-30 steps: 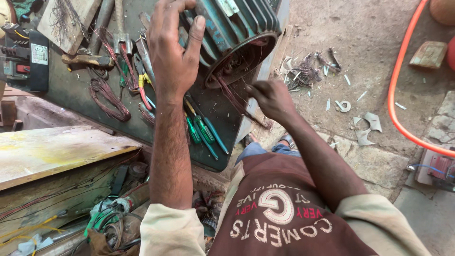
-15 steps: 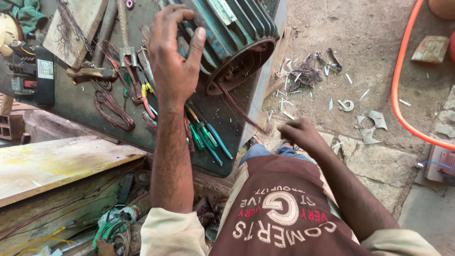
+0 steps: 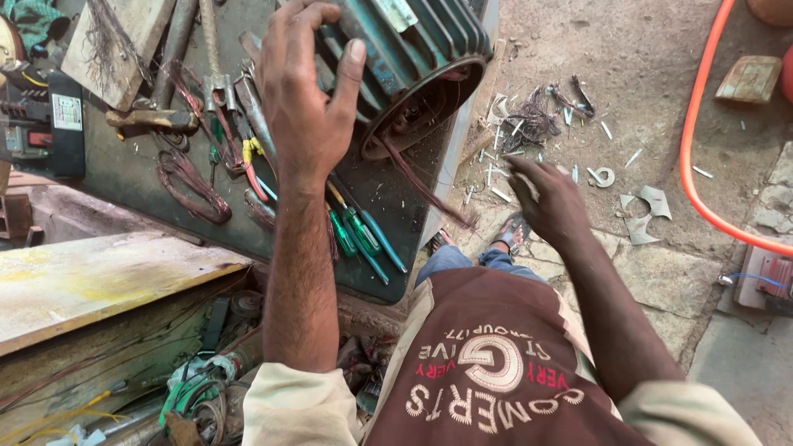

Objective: The person uses a screwdriver to pry and pull copper windings from a motor housing. They repeatedly insert the tool, lever out wire bundles, and separate strands by hand, placing the extracted copper on the workbench.

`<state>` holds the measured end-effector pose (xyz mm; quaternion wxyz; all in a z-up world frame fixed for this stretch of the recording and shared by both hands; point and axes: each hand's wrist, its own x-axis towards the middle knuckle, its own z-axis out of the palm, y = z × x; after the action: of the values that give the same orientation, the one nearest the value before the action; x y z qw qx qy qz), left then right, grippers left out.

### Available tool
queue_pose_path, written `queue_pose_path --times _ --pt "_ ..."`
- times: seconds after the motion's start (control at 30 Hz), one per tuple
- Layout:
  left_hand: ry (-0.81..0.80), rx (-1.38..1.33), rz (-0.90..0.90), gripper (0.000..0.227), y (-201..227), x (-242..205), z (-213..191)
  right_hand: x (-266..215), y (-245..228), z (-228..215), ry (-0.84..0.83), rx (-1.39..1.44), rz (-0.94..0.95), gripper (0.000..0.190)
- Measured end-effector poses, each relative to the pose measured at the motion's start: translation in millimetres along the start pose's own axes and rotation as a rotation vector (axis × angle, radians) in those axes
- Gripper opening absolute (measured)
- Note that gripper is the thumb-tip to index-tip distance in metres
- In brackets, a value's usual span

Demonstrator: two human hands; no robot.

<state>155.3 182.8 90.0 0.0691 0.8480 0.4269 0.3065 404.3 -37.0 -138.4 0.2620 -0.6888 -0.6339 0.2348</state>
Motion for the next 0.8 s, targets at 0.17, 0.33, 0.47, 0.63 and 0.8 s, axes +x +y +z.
queue_pose_path --times 0.17,0.33,0.47,0.63,0.8 --pt "0.014 0.04 0.034 0.033 -0.4 1.0 1.7 79.5 -85.9 -10.4 -0.18 0.044 -0.245 0.048" --pt "0.026 -0.012 0.045 0.033 2.5 0.5 -3.1 125.2 -119.0 -7.8 -0.083 -0.178 -0.226 0.058" --pt "-0.007 -0.038 -0.003 0.034 3.0 -0.1 -3.9 122.5 -114.4 4.8 0.178 -0.231 -0.351 0.037" --pt "-0.002 -0.045 0.016 0.034 4.6 1.3 -5.1 122.0 -103.7 12.7 0.018 -0.284 -0.291 0.004" --pt "0.001 -0.041 0.026 0.033 9.4 -0.3 -6.5 85.7 -80.2 0.6 -0.157 -0.134 -0.212 0.022"
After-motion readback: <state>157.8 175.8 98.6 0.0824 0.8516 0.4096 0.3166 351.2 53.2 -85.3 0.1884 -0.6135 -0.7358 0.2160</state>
